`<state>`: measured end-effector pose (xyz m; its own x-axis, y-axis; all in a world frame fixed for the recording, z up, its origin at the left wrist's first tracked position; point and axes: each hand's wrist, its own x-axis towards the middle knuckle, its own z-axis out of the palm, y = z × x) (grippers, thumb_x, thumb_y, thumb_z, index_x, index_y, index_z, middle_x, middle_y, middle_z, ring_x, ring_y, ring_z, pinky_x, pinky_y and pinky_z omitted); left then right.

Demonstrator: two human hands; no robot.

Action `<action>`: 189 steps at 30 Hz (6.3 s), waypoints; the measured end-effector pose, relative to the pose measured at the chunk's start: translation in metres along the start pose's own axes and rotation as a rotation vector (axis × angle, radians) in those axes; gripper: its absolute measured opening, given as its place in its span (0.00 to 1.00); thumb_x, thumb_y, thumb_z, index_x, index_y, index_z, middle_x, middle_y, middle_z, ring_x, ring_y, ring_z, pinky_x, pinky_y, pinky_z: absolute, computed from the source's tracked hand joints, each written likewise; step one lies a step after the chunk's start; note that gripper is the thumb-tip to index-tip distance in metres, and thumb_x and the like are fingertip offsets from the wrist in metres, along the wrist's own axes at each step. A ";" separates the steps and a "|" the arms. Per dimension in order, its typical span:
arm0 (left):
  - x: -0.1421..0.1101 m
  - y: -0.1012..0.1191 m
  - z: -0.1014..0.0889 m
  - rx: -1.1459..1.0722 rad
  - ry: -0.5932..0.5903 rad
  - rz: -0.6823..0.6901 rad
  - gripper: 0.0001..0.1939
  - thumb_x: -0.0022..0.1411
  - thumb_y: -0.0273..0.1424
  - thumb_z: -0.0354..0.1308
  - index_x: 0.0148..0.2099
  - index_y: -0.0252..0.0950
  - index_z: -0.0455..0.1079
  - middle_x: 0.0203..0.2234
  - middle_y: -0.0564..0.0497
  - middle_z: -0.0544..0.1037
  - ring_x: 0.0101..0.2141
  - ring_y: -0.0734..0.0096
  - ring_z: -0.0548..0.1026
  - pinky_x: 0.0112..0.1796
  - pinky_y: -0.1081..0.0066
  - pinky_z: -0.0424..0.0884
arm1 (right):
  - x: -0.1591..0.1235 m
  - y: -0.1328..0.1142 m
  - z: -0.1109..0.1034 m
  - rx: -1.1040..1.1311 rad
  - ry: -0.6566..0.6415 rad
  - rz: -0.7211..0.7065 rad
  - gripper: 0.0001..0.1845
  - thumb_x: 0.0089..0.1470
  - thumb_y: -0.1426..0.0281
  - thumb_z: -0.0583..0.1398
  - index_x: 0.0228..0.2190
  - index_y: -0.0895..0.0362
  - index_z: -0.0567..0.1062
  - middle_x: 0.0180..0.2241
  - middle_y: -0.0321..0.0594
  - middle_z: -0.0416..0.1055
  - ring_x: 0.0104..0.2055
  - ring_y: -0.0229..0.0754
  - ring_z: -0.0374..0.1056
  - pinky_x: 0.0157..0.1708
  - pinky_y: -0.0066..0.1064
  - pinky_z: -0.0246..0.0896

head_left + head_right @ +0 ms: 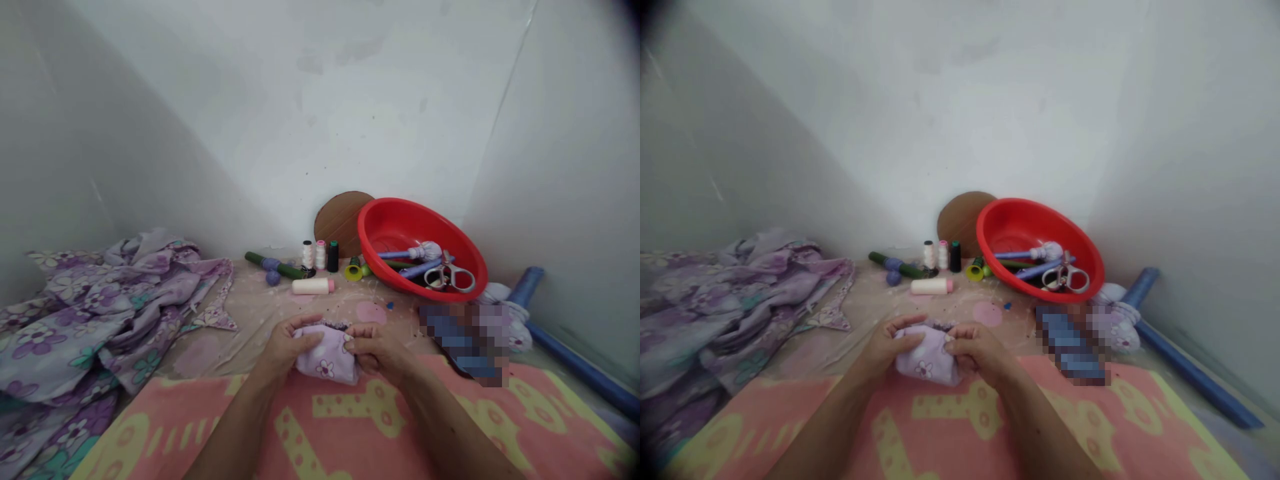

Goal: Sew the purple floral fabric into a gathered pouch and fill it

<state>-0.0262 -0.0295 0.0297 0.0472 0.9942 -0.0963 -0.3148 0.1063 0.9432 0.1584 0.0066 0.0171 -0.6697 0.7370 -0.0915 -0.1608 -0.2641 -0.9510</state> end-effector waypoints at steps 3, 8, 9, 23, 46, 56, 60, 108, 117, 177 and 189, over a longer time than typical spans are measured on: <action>0.000 -0.001 0.000 -0.010 0.021 -0.001 0.24 0.32 0.29 0.67 0.37 0.32 0.71 0.23 0.50 0.77 0.22 0.72 0.72 0.25 0.73 0.66 | 0.000 0.001 0.000 0.005 -0.015 0.004 0.07 0.38 0.71 0.61 0.21 0.62 0.69 0.07 0.25 0.50 0.09 0.24 0.39 0.09 0.21 0.32; 0.000 -0.002 0.001 -0.016 0.019 -0.001 0.23 0.32 0.29 0.67 0.36 0.32 0.71 0.22 0.51 0.76 0.21 0.73 0.71 0.24 0.74 0.66 | 0.000 0.001 -0.002 0.003 0.004 0.017 0.06 0.37 0.72 0.61 0.20 0.62 0.69 0.07 0.25 0.51 0.09 0.24 0.40 0.09 0.20 0.31; 0.000 -0.002 0.001 -0.015 0.018 -0.003 0.23 0.32 0.29 0.67 0.37 0.32 0.71 0.22 0.51 0.76 0.21 0.73 0.72 0.24 0.74 0.66 | 0.000 0.001 -0.002 0.007 0.001 0.021 0.06 0.37 0.72 0.61 0.19 0.62 0.69 0.07 0.25 0.51 0.09 0.24 0.40 0.09 0.20 0.32; -0.001 -0.003 0.001 0.015 -0.033 -0.029 0.21 0.33 0.29 0.67 0.36 0.32 0.72 0.22 0.50 0.77 0.21 0.73 0.72 0.24 0.74 0.66 | 0.001 0.005 -0.002 0.042 -0.077 0.038 0.04 0.38 0.74 0.60 0.20 0.62 0.69 0.07 0.25 0.50 0.08 0.24 0.39 0.09 0.20 0.30; 0.004 -0.009 -0.008 0.197 -0.119 0.019 0.20 0.35 0.36 0.66 0.25 0.34 0.59 0.15 0.59 0.65 0.15 0.81 0.62 0.17 0.80 0.54 | -0.002 -0.002 0.011 -0.727 0.132 -0.421 0.07 0.45 0.70 0.56 0.23 0.61 0.70 0.18 0.34 0.62 0.20 0.31 0.56 0.19 0.22 0.49; 0.002 -0.008 -0.009 0.323 -0.201 -0.025 0.15 0.43 0.39 0.61 0.27 0.30 0.68 0.15 0.56 0.69 0.17 0.80 0.64 0.19 0.79 0.57 | -0.009 -0.004 0.014 -1.073 0.144 -0.726 0.07 0.47 0.76 0.53 0.26 0.59 0.71 0.22 0.37 0.68 0.26 0.34 0.63 0.27 0.24 0.52; 0.001 -0.006 -0.010 0.173 -0.175 -0.090 0.15 0.39 0.37 0.64 0.27 0.32 0.66 0.16 0.56 0.70 0.17 0.79 0.65 0.19 0.79 0.58 | -0.005 -0.001 0.010 -0.787 0.158 -0.510 0.05 0.46 0.73 0.55 0.23 0.60 0.70 0.18 0.34 0.62 0.20 0.31 0.57 0.21 0.22 0.50; 0.002 -0.009 -0.012 0.061 -0.102 -0.057 0.15 0.39 0.36 0.64 0.23 0.31 0.65 0.13 0.55 0.68 0.15 0.78 0.65 0.18 0.78 0.57 | 0.001 0.003 -0.003 -0.107 0.024 -0.045 0.07 0.36 0.72 0.61 0.21 0.61 0.68 0.07 0.26 0.55 0.07 0.26 0.44 0.09 0.20 0.35; 0.002 -0.009 -0.011 0.062 -0.095 -0.061 0.14 0.39 0.36 0.64 0.23 0.30 0.66 0.13 0.55 0.68 0.15 0.79 0.65 0.17 0.78 0.58 | 0.001 0.003 -0.002 -0.103 0.034 -0.048 0.06 0.36 0.73 0.61 0.20 0.61 0.68 0.07 0.26 0.56 0.07 0.26 0.45 0.08 0.19 0.37; 0.001 -0.008 -0.003 0.151 -0.009 -0.019 0.15 0.35 0.36 0.65 0.21 0.29 0.68 0.11 0.56 0.67 0.13 0.81 0.61 0.16 0.79 0.56 | 0.002 0.011 -0.007 -0.018 -0.102 -0.050 0.06 0.40 0.75 0.58 0.25 0.64 0.72 0.07 0.26 0.53 0.08 0.25 0.42 0.08 0.20 0.38; 0.004 -0.013 -0.003 0.250 -0.055 0.032 0.16 0.37 0.38 0.64 0.23 0.29 0.70 0.13 0.56 0.67 0.15 0.81 0.61 0.17 0.79 0.54 | 0.005 0.012 0.001 -0.029 -0.035 -0.081 0.07 0.38 0.72 0.60 0.24 0.64 0.71 0.08 0.26 0.55 0.09 0.25 0.44 0.10 0.20 0.36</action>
<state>-0.0245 -0.0271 0.0164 0.0946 0.9941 -0.0539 -0.0728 0.0609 0.9955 0.1527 0.0068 0.0058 -0.6800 0.7332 -0.0037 -0.1951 -0.1859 -0.9630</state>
